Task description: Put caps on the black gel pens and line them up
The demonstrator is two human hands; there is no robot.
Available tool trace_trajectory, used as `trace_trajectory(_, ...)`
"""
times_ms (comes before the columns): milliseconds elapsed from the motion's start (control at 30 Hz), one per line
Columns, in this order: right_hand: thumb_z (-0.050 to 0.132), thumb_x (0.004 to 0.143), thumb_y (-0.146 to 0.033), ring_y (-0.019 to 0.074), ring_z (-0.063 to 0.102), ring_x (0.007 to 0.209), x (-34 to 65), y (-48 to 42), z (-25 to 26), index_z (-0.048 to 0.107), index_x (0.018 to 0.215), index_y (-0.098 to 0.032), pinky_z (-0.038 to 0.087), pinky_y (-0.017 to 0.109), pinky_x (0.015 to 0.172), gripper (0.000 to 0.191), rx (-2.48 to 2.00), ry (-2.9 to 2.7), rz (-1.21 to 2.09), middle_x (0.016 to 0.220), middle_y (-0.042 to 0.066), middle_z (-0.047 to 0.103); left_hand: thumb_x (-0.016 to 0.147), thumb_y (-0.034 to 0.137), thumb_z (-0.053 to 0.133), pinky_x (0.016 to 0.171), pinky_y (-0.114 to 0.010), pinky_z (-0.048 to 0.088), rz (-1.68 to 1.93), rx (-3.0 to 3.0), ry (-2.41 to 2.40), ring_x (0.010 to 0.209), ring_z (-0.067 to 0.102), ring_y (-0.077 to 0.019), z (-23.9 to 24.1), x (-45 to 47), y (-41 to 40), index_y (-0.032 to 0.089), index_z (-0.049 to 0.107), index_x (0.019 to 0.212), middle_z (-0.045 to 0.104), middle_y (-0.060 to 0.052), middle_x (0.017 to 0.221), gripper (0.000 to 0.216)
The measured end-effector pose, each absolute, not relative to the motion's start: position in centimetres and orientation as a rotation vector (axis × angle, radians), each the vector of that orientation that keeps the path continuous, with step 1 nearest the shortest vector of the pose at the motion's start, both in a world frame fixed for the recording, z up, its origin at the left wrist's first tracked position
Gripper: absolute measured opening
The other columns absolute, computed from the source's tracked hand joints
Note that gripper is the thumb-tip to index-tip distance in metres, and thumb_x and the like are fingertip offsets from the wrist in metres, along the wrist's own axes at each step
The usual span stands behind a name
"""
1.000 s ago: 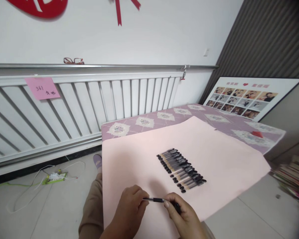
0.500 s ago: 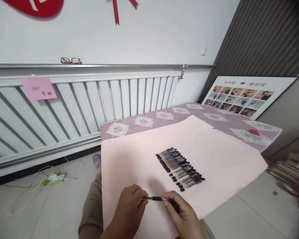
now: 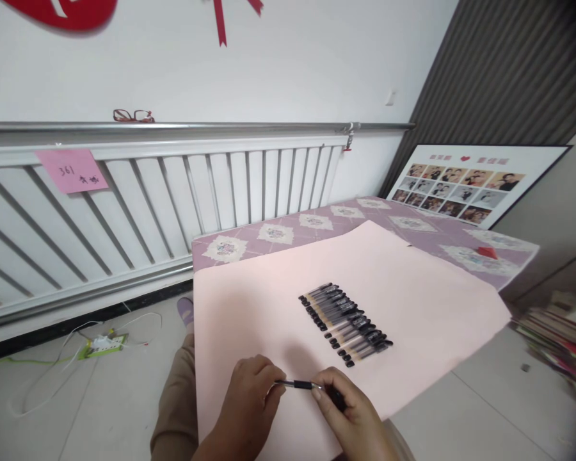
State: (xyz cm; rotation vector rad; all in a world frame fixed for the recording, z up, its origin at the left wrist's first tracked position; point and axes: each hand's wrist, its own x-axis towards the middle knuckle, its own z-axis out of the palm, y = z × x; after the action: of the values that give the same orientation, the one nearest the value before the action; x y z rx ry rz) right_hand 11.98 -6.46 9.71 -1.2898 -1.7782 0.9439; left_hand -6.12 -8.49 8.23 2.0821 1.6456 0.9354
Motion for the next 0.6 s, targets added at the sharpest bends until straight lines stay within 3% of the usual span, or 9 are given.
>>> trace_trajectory(133,0.049,0.081,-0.038,0.0146,0.053,0.062,11.97,-6.54,9.84,0.056,0.066,-0.021,0.043,0.021,0.059,0.024,-1.313,-1.794,0.930,0.064,-0.001,0.054,0.078,0.011,0.052,0.075,-0.035,0.042,0.944,2.098,1.637,0.082,0.054,-0.0196,8.26,-6.05,-8.51,0.023,0.061,0.086,0.060,-0.004,0.086,0.016)
trace_trajectory(300,0.053,0.078,-0.036,0.0147,0.053,0.063,12.00,-6.48,9.76,0.059,0.076,-0.022,0.044,0.022,0.061,0.015,-1.292,-1.778,0.932,0.068,-0.001,0.056,0.078,0.011,0.053,0.074,-0.035,0.043,0.939,2.100,1.655,0.082,0.054,-0.0195,8.44,-6.12,-8.51,0.023,0.062,0.086,0.061,-0.004,0.086,0.016)
trace_trajectory(467,0.048,0.081,-0.041,0.0149,0.052,0.063,11.92,-6.45,9.87,0.055,0.066,-0.022,0.043,0.022,0.059,0.025,-1.322,-1.795,0.933,0.064,-0.001,0.053,0.079,0.012,0.052,0.075,-0.035,0.042,0.956,2.097,1.646,0.082,0.054,-0.0195,8.62,-6.18,-8.50,0.022,0.062,0.085,0.060,-0.004,0.085,0.015)
trace_trajectory(600,0.051,0.079,-0.041,0.0152,0.054,0.065,11.83,-6.34,9.78,0.057,0.075,-0.022,0.044,0.023,0.061,0.021,-1.300,-1.780,0.936,0.069,-0.001,0.056,0.078,0.011,0.052,0.075,-0.035,0.042,0.949,2.105,1.639,0.081,0.054,-0.0191,8.74,-6.23,-8.39,0.022,0.061,0.084,0.060,-0.004,0.084,0.015)
